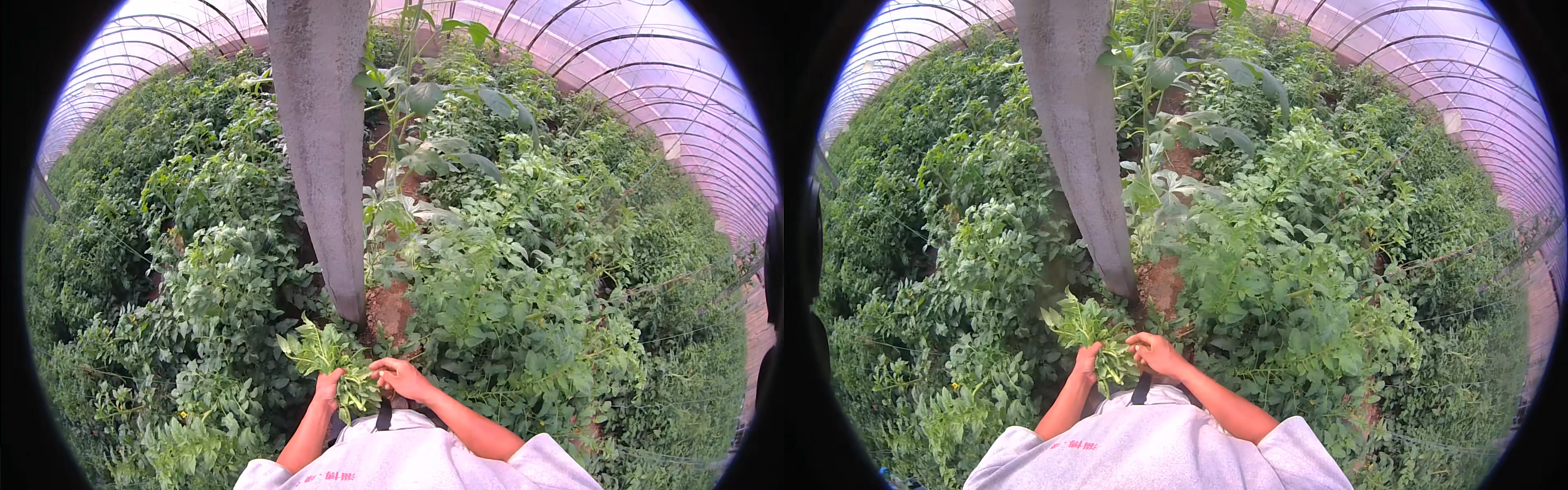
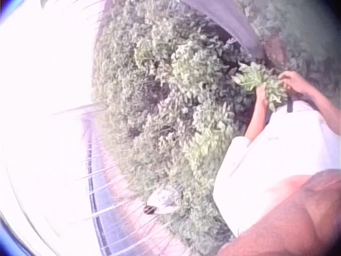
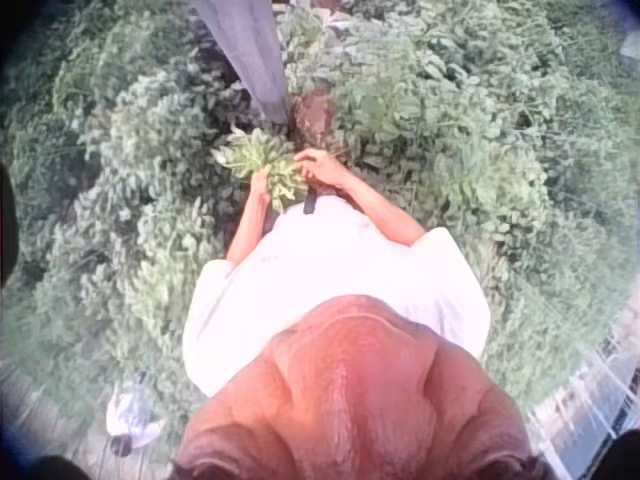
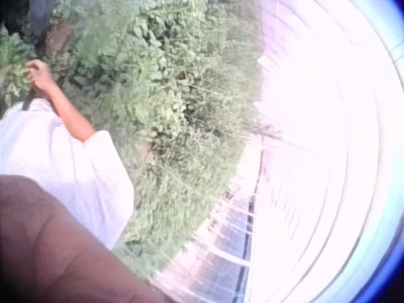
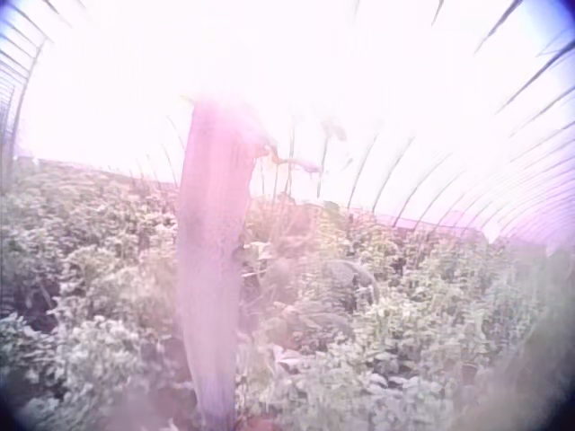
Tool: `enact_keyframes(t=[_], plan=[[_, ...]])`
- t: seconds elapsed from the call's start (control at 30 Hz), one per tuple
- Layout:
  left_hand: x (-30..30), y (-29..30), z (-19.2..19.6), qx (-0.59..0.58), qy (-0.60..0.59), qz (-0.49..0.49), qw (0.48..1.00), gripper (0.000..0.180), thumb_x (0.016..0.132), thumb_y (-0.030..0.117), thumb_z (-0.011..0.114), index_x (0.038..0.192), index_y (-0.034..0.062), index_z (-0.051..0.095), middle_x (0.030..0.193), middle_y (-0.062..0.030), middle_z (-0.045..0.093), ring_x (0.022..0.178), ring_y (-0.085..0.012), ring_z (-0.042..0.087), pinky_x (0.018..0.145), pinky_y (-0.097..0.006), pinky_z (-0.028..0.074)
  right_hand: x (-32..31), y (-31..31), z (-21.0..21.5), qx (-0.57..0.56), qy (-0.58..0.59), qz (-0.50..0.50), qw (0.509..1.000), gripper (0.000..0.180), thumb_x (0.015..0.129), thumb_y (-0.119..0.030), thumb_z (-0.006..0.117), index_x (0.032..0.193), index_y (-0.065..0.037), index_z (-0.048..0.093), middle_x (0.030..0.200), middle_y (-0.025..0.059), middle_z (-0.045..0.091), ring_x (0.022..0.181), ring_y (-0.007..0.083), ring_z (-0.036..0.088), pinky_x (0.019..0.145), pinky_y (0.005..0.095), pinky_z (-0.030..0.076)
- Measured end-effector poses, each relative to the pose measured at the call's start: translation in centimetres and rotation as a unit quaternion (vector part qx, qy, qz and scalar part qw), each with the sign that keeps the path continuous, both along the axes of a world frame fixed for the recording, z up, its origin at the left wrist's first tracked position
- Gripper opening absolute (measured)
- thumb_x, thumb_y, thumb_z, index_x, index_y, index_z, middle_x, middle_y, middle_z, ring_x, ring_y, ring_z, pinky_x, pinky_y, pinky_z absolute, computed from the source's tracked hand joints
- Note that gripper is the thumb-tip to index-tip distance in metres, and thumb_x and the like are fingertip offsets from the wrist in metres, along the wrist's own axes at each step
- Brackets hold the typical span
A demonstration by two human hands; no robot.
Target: The person walks through a greenhouse and repeatedly plucks green leafy vegetable stems from plants, gathering them in the left hand. The person also briefly handles a vine with yellow flowers, removing small parts by hand.
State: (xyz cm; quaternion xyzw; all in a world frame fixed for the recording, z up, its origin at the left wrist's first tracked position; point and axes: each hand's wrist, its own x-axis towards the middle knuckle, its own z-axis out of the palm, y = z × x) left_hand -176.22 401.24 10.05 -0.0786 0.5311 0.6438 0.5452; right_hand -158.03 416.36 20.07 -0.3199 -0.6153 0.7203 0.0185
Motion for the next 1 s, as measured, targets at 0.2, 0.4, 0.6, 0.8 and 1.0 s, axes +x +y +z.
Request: enact_keyframes(t=[0.2,0.4,0.6,0.8,1.0], plan=[[-4.8,-0.5,-0.1,0.016,0.002,0.016,1.000,0.027,0.084,0.006,0.064,0.109,-0.0023,0.063,0.093,-0.0114,0.068,0.077,-0.0250,0.069,0.068,-0.041,0.060,-4.3,2.8,4.2,0.189,0.001,0.022,0.982,0.045,0.098,-0.017,0.060,0.139,-0.001,0.052,0.133,0.0134,0.061,0.124,0.0205,0.058,0.103,0.0351,0.047],[-9.2,-1.9,0.7,-0.004,0.005,-0.008,1.000,0.023,0.078,0.006,0.070,0.100,-0.0014,0.066,0.086,-0.0080,0.068,0.072,-0.0209,0.067,0.064,-0.036,0.057,-13.3,6.0,12.4,0.268,0.093,-0.122,0.951,0.054,0.096,-0.018,0.062,0.145,-0.003,0.044,0.133,0.0204,0.060,0.115,0.0245,0.063,0.094,0.0369,0.051],[-12.2,-3.8,2.3,0.010,0.054,-0.023,0.998,0.032,0.077,0.002,0.069,0.108,-0.0033,0.065,0.092,-0.0079,0.068,0.074,-0.0198,0.067,0.064,-0.035,0.056,-22.7,11.4,21.8,0.370,0.269,-0.251,0.853,0.058,0.099,-0.023,0.058,0.146,0.003,0.038,0.138,0.0238,0.051,0.121,0.0279,0.056,0.099,0.0362,0.048],[-16.0,-5.8,3.1,0.009,0.206,-0.077,0.976,0.036,0.075,0.005,0.071,0.110,-0.0037,0.067,0.101,-0.0084,0.071,0.087,-0.0189,0.067,0.079,-0.034,0.053,-28.8,16.3,28.4,0.501,0.272,-0.406,0.714,0.049,0.101,-0.019,0.053,0.142,0.005,0.041,0.140,0.0195,0.049,0.120,0.0267,0.052,0.100,0.0378,0.042],[-20.1,-8.3,3.9,-0.001,0.264,-0.137,0.955,0.035,0.078,0.008,0.070,0.112,-0.0018,0.069,0.099,-0.0075,0.072,0.089,-0.0168,0.066,0.083,-0.033,0.052,-33.3,20.4,32.1,0.500,0.357,-0.459,0.641,0.049,0.103,-0.024,0.044,0.136,0.011,0.042,0.133,0.0213,0.053,0.123,0.0290,0.052,0.108,0.0383,0.036]])
